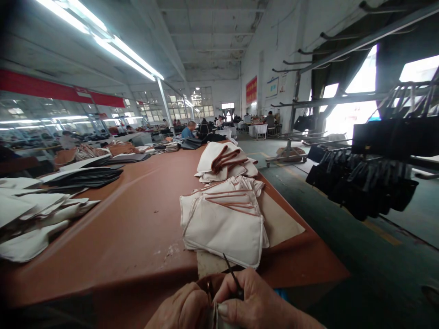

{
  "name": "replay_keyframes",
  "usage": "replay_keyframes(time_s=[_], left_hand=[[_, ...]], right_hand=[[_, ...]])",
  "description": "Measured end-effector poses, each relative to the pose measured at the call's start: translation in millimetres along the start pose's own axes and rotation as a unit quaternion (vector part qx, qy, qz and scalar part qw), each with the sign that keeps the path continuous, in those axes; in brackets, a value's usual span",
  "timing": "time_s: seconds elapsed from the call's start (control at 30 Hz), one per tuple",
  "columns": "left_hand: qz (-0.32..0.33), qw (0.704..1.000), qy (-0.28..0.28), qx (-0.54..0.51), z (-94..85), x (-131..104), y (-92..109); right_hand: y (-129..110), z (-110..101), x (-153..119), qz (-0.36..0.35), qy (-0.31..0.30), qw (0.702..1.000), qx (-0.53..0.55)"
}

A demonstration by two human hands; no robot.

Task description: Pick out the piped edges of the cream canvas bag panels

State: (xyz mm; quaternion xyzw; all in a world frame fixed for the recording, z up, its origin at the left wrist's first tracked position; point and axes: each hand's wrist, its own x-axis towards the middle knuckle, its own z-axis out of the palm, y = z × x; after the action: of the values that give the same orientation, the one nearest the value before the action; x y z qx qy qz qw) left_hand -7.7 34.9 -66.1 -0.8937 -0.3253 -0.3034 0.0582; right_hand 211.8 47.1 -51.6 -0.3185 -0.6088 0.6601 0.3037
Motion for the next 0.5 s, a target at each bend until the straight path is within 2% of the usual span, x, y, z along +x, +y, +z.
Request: replay_keyframes(time_s=[0.07,0.1,0.17,0.23,0.3,0.37,0.43,0.5], left_hand=[[-0.078,0.986,-0.013,-0.148,0.8,3,-2],[-0.118,0.964,-0.038,-0.237,-0.9,6,-3],[-0.207,0.887,-0.104,-0.400,-7.4,14,-3],[-0.295,0.791,-0.157,-0.512,-14.7,20,-5],[-0.363,0.710,-0.163,-0.581,-19.4,25,-6],[-0.400,0.648,-0.175,-0.623,-20.9,28,-8],[-0.410,0.617,-0.197,-0.642,-21.3,30,-10],[-0.386,0.615,-0.219,-0.652,-23.1,32,-11]], right_hand=[[-7,2,0,-0.045,-0.018,0.996,-0.069],[-9,2,0,-0.070,-0.028,0.992,-0.104],[-12,2,0,-0.102,-0.039,0.983,-0.145],[-12,-2,-2,-0.083,-0.026,0.989,-0.116],[-9,-5,-4,-0.033,-0.005,0.998,-0.048],[-5,-7,-6,0.003,0.003,1.000,0.013],[-1,-6,-7,0.022,0.010,0.998,0.055],[2,-3,-7,0.037,0.017,0.996,0.083]])
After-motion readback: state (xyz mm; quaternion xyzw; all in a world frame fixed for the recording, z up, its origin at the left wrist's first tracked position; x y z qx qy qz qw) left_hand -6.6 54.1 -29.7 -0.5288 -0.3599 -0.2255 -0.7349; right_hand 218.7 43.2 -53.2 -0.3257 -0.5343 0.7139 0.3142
